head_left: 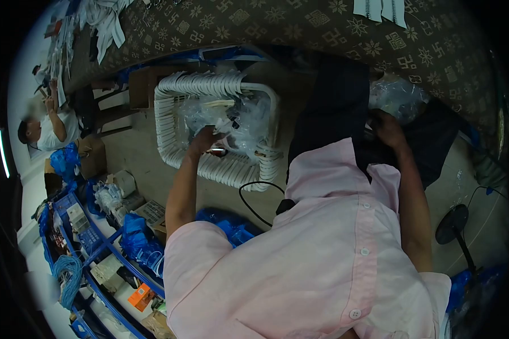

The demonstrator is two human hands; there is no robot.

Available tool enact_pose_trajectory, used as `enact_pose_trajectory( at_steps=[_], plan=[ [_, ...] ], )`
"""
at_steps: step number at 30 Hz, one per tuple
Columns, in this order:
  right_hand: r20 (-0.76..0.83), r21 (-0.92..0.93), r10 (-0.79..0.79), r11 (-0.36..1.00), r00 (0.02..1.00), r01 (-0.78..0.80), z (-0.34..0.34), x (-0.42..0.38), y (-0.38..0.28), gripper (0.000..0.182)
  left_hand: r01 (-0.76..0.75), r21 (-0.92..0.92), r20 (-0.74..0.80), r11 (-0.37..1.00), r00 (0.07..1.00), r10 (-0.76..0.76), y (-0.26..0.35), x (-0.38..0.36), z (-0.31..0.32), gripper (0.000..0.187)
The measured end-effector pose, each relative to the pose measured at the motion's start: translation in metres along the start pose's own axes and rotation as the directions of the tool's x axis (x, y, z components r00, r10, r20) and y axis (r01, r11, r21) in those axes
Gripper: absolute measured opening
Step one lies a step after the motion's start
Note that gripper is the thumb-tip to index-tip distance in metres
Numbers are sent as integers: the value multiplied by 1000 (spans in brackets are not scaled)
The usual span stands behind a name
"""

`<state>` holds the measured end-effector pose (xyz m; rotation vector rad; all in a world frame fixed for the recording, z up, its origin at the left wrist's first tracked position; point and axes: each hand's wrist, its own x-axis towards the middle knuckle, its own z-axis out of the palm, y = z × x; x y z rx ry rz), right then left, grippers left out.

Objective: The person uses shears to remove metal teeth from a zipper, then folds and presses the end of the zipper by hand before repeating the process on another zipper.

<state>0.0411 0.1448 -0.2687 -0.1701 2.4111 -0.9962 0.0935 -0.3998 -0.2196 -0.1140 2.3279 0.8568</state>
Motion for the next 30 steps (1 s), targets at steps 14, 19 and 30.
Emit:
enact_pose_trajectory(
  at_steps=[14, 19, 30],
  plan=[
    [-161, 255, -115, 955, 980, 154, -48, -35, -65, 34, -320, -397, -226, 860, 942, 247, 356, -99, -89, 21],
    [-434, 147, -154, 960, 888, 238, -91, -68, -75, 32, -454, -493, -70, 742, 871, 487, 495, -61, -71, 21],
    [-550, 497, 155, 851, 821, 172, -113, -138, -42, 30, -714, -69, -225, 696, 691, 687, 606, 208, 29, 61]
  ],
)
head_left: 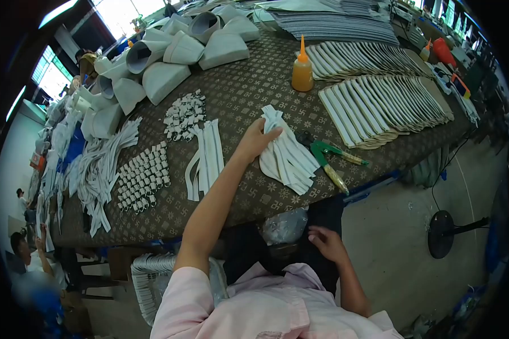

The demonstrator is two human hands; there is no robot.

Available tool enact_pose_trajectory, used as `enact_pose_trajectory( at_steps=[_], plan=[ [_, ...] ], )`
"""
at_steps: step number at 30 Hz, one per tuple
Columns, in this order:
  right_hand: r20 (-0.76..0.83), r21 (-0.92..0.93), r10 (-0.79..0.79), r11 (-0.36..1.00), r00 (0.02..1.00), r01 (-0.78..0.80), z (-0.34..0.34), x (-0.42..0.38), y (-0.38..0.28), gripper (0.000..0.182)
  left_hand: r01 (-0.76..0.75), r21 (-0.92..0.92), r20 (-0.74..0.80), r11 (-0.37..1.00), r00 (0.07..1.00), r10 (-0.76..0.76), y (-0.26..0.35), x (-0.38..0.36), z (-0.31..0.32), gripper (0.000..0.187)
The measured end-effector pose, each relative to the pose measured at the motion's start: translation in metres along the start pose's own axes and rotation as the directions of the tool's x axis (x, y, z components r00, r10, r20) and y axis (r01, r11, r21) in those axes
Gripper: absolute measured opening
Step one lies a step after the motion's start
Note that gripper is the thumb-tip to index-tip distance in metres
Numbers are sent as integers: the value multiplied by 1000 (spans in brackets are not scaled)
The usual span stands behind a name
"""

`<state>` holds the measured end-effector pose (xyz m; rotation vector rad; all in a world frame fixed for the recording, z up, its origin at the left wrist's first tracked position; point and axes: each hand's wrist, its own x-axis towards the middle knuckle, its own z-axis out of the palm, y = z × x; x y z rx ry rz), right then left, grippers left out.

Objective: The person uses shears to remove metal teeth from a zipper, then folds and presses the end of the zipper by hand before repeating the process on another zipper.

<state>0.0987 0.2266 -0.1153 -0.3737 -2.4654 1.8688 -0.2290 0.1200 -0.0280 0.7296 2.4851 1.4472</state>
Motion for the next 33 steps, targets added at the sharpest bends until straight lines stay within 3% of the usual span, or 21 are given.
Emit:
enact_pose_trajectory(
  at_steps=[2, 4, 6, 8, 10, 12, 13, 15, 16, 19, 21, 22, 24, 25, 26, 28, 29, 31, 33],
  plan=[
    [-59, 58, 52, 997, 997, -48, -13, 2, -29, 31, 96, -427, 31, 899, 995, -92, -2, -15, 0, 58],
    [-59, 189, -107, 975, 993, 116, -29, 27, -84, 29, 121, -491, 32, 863, 992, -121, 0, -22, -5, 57],
    [-95, 145, -195, 968, 976, 207, -41, 60, -124, 28, 133, -551, 30, 824, 990, -140, 6, -25, -9, 57],
    [-242, -166, -373, 926, 896, 340, -45, 115, -152, 23, 137, -491, -50, 860, 982, -184, 13, -26, -4, 53],
    [-261, -457, -478, 826, 839, 329, -44, 183, -158, 21, 68, -427, -128, 902, 983, -135, 9, -21, 6, 53],
    [-88, -650, -377, 723, 922, 234, -38, 230, -148, 22, 4, -349, -204, 937, 976, -80, 5, -19, 12, 53],
    [-90, -649, -390, 720, 916, 243, -30, 244, -142, 22, 3, -441, -187, 897, 978, -96, 6, -18, 12, 54],
    [-86, -754, -233, 651, 969, 89, -19, 264, -132, 27, 46, -627, -145, 778, 974, -175, 7, -20, 10, 57],
    [-82, -758, -234, 645, 969, 91, -18, 269, -126, 27, 44, -632, -148, 774, 973, -177, 7, -21, 9, 57],
    [-114, -658, -275, 741, 955, 135, -20, 274, -123, 25, 28, -725, -102, 688, 984, -146, 9, -25, 7, 59],
    [-35, -570, -230, 804, 972, 170, -25, 269, -144, 25, 7, -437, -214, 899, 971, -111, 15, -25, 7, 60],
    [-38, -576, -235, 799, 971, 170, -26, 267, -150, 25, 0, -442, -215, 897, 971, -105, 11, -22, 6, 60],
    [-60, -215, -304, 934, 951, 285, -27, 259, -166, 28, 55, -630, -85, 775, 987, -140, 13, -19, 3, 69],
    [-40, -151, -301, 945, 953, 292, -28, 251, -175, 29, 148, -750, 1, 644, 975, -224, 22, -23, -2, 74],
    [-27, -160, -297, 944, 954, 289, -28, 251, -169, 29, 147, -759, -4, 634, 973, -231, 17, -22, 0, 74],
    [-72, 57, -208, 976, 976, 212, -28, 255, -153, 29, 62, -843, -19, 534, 989, -146, 4, -17, 2, 73],
    [-62, 52, -198, 978, 978, 201, -26, 252, -151, 29, 69, -848, -18, 526, 987, -158, 4, -20, 1, 73],
    [27, 183, 41, 982, 999, -45, -27, 246, -149, 33, 53, -853, -20, 520, 991, -134, 6, -22, -2, 69],
    [119, 78, 18, 997, 993, -28, -26, 248, -143, 36, 93, -835, 39, 543, 993, -111, 3, -23, -3, 68]
  ],
)
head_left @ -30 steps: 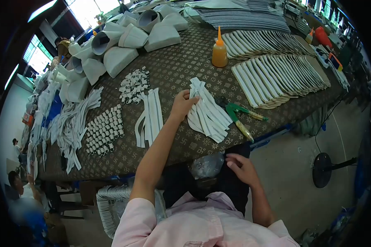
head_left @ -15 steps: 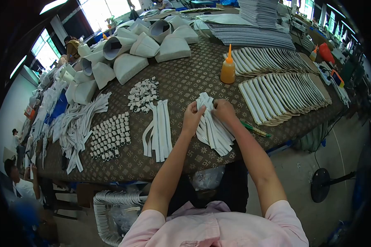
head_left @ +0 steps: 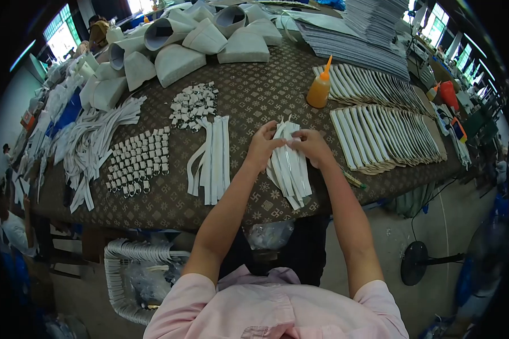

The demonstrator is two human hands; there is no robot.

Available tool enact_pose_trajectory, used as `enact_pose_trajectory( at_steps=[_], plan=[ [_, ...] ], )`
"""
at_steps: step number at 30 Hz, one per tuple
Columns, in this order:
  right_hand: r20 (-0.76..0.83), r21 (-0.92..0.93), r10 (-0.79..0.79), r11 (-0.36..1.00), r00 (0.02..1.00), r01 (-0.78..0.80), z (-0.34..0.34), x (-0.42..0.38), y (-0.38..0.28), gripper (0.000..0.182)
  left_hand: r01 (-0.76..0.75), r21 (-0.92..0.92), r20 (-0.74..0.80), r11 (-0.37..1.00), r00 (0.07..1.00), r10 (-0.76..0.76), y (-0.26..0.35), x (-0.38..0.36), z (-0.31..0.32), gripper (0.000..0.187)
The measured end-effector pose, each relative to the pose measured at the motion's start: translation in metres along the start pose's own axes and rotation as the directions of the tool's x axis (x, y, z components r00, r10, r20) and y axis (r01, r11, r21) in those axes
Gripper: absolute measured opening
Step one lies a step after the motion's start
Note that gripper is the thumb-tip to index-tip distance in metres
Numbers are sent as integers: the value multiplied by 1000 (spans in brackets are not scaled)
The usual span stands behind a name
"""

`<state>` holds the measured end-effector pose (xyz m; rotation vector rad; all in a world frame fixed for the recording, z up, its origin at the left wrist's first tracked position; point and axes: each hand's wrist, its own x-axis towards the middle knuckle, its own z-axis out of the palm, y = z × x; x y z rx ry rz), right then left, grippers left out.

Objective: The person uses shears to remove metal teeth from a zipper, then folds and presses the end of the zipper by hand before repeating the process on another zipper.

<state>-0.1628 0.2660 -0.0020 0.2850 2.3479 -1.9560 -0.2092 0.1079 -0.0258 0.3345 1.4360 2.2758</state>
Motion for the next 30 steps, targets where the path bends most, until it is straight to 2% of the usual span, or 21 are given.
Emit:
enact_pose_trajectory(
  at_steps=[2, 4, 6, 7, 10, 11, 12, 13, 14, 16, 17, 18, 19, 20, 21, 23, 25, 26, 28, 29, 30],
  plan=[
    [-117, 119, -91, 987, 989, 105, 0, -2, -2, 35, -44, -53, 61, 998, 997, 47, 0, -1, 4, 68],
    [-149, 174, -58, 981, 987, 84, -3, -6, -7, 35, -73, -107, 41, 992, 996, 78, -8, 0, 5, 70],
    [-262, 223, -100, 962, 960, 161, -2, -7, 2, 37, -104, -79, -53, 991, 994, 100, -13, 1, 7, 71],
    [-263, 214, -100, 964, 959, 159, -1, -8, 7, 37, -105, -88, -52, 991, 994, 101, -14, 1, 6, 71],
    [-247, 347, -30, 930, 969, 117, 10, -14, 8, 37, -97, -109, -27, 989, 995, 95, -7, -5, 6, 71],
    [-247, 342, -38, 932, 968, 123, 9, -16, 6, 37, -16, -47, -54, 999, 998, 13, -3, -8, 7, 71],
    [-214, 240, -121, 956, 969, 172, 9, -18, 4, 38, 67, 14, -86, 998, 994, -65, 0, -9, 7, 71],
    [-172, 136, -199, 965, 965, 223, 8, -19, 3, 39, 57, 10, -84, 998, 995, -56, -2, -7, 4, 71],
    [-169, 130, -205, 965, 964, 229, 8, -21, 0, 39, 86, 52, -62, 995, 995, -83, -3, -4, 2, 69],
    [-212, -106, -304, 952, 929, 288, 8, -24, -5, 39, 111, 90, -40, 990, 993, -108, -10, 0, 0, 67],
    [-209, -111, -305, 951, 929, 287, 8, -20, -2, 39, 23, 88, -60, 996, 998, -17, -9, -3, 5, 64],
    [-307, -309, -340, 919, 889, 245, 8, -15, 4, 37, -62, 91, -81, 994, 994, 69, -9, -7, 9, 62],
    [-393, -487, -390, 857, 833, 171, 9, -12, 10, 36, -58, 92, -78, 994, 995, 65, -8, -10, 12, 62],
    [-397, -486, -388, 858, 831, 169, 6, -9, 13, 36, -129, 111, -97, 985, 985, 140, -4, -14, 17, 60],
    [-474, -455, -370, 880, 799, 138, 2, -7, 15, 35, -199, 134, -113, 971, 970, 215, -2, -16, 19, 57],
    [-582, -444, -378, 890, 720, 108, -8, -6, 12, 34, -194, 97, -133, 976, 970, 205, -1, -16, 13, 57],
    [-667, -247, -301, 952, 681, 178, -24, -11, 6, 34, -157, -7, -146, 988, 977, 154, -3, -13, 6, 56],
    [-718, -92, -303, 934, 626, 346, -33, -12, 8, 34, -146, -13, -143, 989, 979, 143, -7, -13, 4, 56],
    [-862, 91, -201, 841, 465, 533, -56, -27, 9, 32, -95, -11, -260, 995, 961, 89, -9, -7, 1, 56],
    [-891, 216, -84, 785, 446, 580, -63, -46, -1, 29, -70, -25, -265, 997, 962, 61, -6, -7, 0, 57],
    [-909, 239, -78, 707, 409, 666, -67, -63, -8, 27, -75, -26, -270, 997, 961, 65, -7, -3, -1, 57]
  ],
)
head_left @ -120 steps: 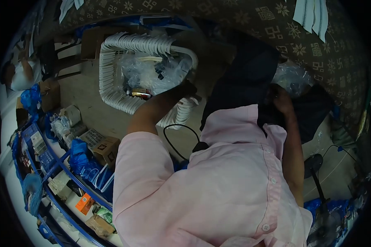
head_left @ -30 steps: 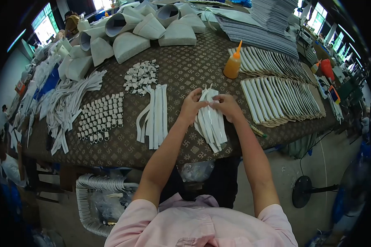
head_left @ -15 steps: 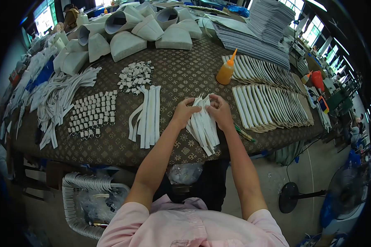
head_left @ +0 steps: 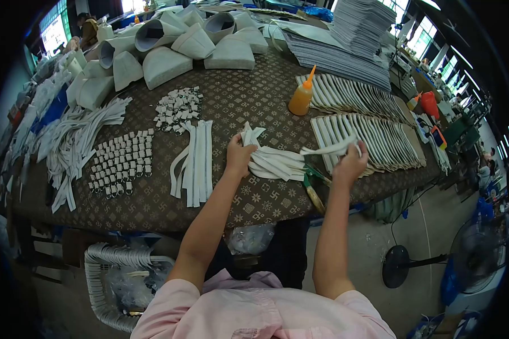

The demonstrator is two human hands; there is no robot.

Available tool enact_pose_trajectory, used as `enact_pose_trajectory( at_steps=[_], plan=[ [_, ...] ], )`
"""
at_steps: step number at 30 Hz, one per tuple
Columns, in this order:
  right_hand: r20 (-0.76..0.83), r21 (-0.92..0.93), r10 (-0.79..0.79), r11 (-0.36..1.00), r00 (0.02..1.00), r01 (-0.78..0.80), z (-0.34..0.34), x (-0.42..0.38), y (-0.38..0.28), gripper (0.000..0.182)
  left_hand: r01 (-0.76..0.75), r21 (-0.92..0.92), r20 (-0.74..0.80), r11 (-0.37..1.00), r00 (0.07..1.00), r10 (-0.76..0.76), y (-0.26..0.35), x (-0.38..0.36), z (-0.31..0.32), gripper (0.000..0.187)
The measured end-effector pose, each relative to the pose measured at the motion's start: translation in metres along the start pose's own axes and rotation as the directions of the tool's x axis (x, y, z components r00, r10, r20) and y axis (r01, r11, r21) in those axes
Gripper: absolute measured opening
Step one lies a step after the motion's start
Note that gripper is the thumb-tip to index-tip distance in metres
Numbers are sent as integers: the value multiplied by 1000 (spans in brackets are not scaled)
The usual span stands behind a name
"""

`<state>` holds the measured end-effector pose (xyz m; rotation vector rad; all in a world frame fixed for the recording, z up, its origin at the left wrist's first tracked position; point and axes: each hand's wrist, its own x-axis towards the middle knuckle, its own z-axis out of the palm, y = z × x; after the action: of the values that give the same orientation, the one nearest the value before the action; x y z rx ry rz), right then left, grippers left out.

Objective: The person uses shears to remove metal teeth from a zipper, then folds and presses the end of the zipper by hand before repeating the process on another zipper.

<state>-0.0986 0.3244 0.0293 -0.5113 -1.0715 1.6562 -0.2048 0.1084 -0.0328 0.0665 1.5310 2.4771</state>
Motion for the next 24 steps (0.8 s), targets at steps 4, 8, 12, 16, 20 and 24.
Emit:
enact_pose_trajectory(
  at_steps=[4, 8, 12, 16, 20, 24],
  plan=[
    [-93, 53, -131, 989, 987, 136, -34, -9, -45, 16, -263, 672, 67, 692, 952, 298, -1, 1, 6, 59],
    [52, 55, -230, 972, 972, 227, -40, -21, -94, 17, -166, 978, 189, -124, 959, 209, 26, -7, 39, 67],
    [271, 11, -98, 995, 958, 98, -25, -66, -98, 29, -187, 964, 221, -189, 959, 179, 50, -24, 48, 65],
    [412, -40, 145, 989, 899, -141, -18, -106, -94, 36, -822, 542, 744, 175, 566, 355, 79, -93, 35, 62],
    [546, 38, 382, 878, 746, -478, -19, -146, -83, 36, -937, 340, 829, 82, 340, 445, 77, -164, 14, 48],
    [643, -116, 491, 821, 588, -559, -31, -177, -68, 35, -900, 361, 704, 244, 435, 561, 98, -196, -5, 23]
  ],
)
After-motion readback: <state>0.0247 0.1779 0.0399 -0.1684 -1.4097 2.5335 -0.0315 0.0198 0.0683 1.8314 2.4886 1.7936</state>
